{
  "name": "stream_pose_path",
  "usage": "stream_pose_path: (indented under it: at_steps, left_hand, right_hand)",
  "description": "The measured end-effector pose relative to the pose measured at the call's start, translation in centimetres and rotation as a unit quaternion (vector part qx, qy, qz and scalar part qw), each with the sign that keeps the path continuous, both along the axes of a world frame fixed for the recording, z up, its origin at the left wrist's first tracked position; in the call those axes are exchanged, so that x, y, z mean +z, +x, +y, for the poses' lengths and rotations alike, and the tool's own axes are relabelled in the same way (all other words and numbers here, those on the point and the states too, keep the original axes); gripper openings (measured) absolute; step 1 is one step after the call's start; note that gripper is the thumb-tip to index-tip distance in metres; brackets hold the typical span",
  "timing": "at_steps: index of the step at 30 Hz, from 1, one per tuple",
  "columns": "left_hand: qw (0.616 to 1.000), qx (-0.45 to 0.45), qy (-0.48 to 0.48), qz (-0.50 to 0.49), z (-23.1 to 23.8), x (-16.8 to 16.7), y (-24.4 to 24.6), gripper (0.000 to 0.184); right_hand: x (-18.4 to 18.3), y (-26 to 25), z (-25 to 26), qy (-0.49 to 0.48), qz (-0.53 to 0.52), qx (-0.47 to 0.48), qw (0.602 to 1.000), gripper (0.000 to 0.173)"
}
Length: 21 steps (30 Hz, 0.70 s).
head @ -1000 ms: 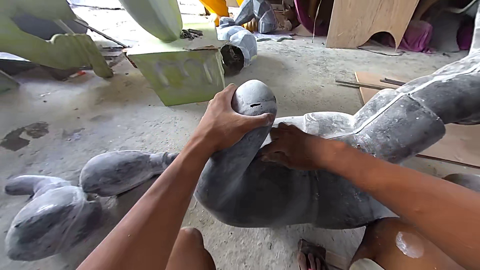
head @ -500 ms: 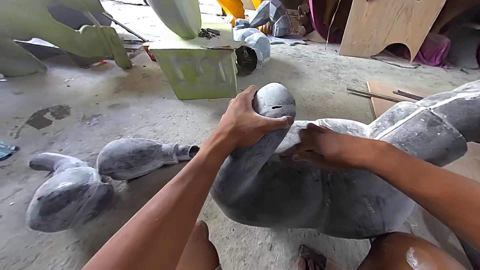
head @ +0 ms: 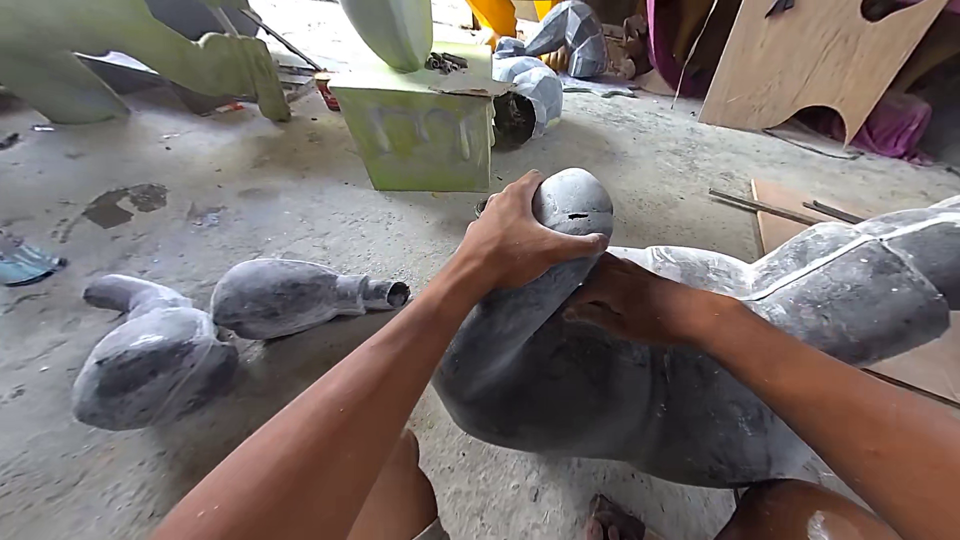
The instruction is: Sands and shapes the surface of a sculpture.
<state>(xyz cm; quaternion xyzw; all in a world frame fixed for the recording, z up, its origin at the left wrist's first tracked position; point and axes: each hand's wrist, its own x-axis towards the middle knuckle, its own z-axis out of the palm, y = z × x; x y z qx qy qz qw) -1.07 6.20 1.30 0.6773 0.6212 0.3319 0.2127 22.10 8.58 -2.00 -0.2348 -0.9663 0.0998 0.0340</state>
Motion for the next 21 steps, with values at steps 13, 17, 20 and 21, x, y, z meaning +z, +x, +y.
stream_pose_path:
  at_steps: [13, 17, 20, 21]
  left_hand:
    - [1.0, -0.01, 0.003, -0.016, 0.0, -0.1, 0.1, 0.085]
    - [1.0, 0.007, -0.011, -0.002, 0.0, -0.1, 0.2, 0.087]
    - [1.0, -0.003, -0.004, 0.0, 0.1, 0.1, 0.1, 0.087]
    - [1.0, -0.007, -0.002, -0.001, 0.1, 0.0, 0.1, 0.087]
  right_hand:
    - [1.4, 1.3, -0.5, -0.006, -0.038, -0.011, 0.999, 0.032]
    - [0.6, 1.7, -1.1, 0.025, -0.006, -0.03, 0.999, 0.03]
    - [0.3, 0.1, -1.6, 0.052, 0.001, -0.037, 0.998, 0.033]
    - [0.5, 0.5, -1.6, 0.057, -0.013, -0.034, 0.998, 0.033]
